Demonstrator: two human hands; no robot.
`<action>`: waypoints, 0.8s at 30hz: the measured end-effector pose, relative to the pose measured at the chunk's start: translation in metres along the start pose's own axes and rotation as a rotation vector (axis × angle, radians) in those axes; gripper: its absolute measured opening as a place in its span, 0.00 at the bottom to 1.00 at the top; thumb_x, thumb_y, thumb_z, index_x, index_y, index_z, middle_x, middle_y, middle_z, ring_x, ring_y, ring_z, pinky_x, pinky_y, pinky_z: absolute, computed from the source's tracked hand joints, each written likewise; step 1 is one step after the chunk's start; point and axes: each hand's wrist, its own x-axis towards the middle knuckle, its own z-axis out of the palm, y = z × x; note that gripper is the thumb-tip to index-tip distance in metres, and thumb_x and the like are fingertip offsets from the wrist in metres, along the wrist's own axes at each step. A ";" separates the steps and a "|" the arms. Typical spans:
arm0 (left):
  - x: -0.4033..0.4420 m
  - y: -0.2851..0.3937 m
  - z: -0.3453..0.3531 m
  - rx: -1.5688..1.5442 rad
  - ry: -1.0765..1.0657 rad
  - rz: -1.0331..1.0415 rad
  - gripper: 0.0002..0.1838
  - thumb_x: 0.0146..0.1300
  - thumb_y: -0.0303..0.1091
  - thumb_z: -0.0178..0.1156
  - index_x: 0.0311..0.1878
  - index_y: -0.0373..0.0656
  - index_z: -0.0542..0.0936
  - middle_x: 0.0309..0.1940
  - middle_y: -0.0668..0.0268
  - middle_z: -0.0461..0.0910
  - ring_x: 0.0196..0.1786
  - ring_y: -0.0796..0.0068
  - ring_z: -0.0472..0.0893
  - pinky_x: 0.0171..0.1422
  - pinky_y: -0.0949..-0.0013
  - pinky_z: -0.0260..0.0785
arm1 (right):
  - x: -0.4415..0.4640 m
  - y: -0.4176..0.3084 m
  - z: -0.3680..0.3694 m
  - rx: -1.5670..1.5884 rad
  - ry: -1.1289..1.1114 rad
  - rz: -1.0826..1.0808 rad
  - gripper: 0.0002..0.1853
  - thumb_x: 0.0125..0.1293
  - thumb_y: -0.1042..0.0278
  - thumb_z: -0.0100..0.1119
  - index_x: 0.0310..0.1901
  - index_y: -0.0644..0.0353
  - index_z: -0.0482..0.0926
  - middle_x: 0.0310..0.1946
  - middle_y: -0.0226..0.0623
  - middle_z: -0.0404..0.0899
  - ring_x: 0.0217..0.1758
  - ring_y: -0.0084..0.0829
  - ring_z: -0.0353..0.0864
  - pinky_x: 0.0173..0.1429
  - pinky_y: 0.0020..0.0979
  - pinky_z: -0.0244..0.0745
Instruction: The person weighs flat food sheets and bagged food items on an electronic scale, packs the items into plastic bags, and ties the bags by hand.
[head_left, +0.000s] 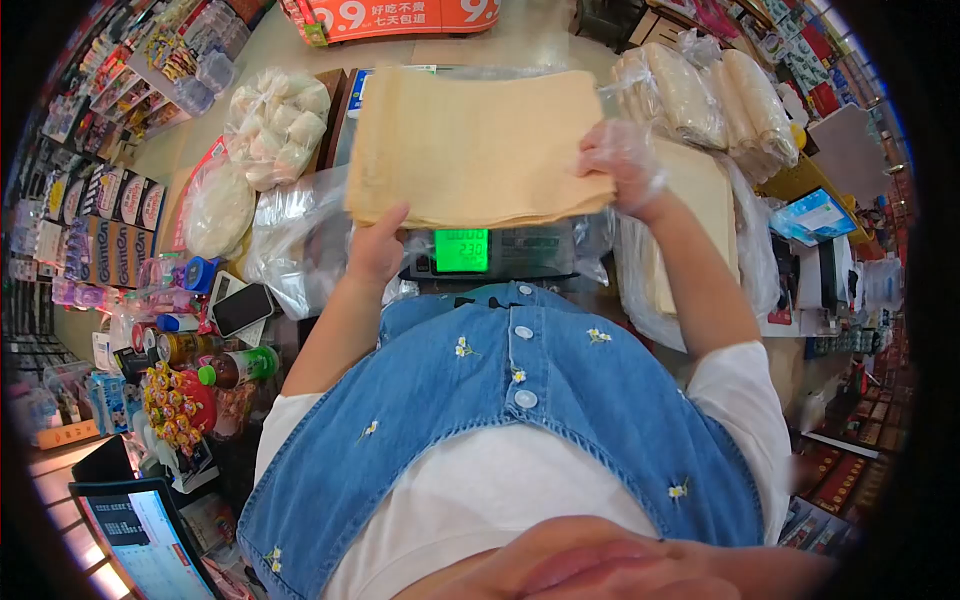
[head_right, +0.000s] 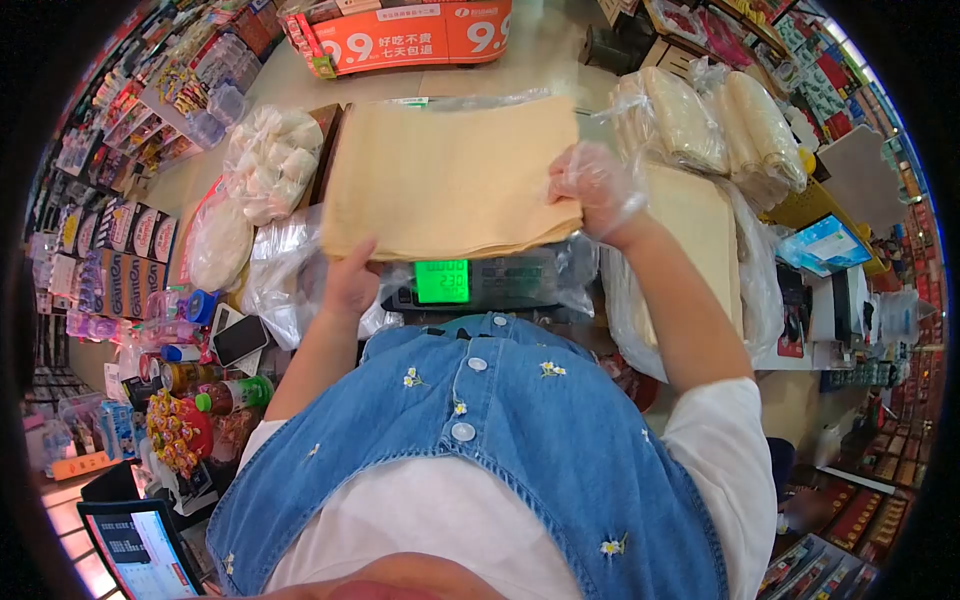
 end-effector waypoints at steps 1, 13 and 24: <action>-0.001 -0.006 -0.004 0.005 -0.001 -0.008 0.24 0.66 0.34 0.56 0.63 0.39 0.68 0.57 0.57 0.75 0.56 0.63 0.78 0.56 0.62 0.73 | -0.018 0.017 0.034 0.040 -0.096 0.141 0.10 0.49 0.70 0.59 0.36 0.53 0.82 0.41 0.37 0.78 0.53 0.42 0.74 0.58 0.41 0.68; -0.012 0.014 -0.020 0.674 -0.325 -0.892 0.27 0.70 0.56 0.48 0.32 0.39 0.78 0.18 0.68 0.77 0.14 0.80 0.72 0.17 0.76 0.60 | -0.196 -0.014 0.009 -0.436 -0.187 1.207 0.27 0.59 0.58 0.60 0.60 0.56 0.71 0.60 0.47 0.70 0.64 0.46 0.69 0.70 0.43 0.61; -0.004 0.038 -0.002 0.368 -0.208 -0.579 0.19 0.72 0.45 0.46 0.37 0.40 0.79 0.20 0.70 0.77 0.19 0.82 0.74 0.20 0.80 0.61 | -0.174 -0.086 0.001 -0.306 -0.562 1.377 0.29 0.58 0.52 0.59 0.55 0.67 0.73 0.58 0.56 0.72 0.59 0.50 0.74 0.63 0.41 0.69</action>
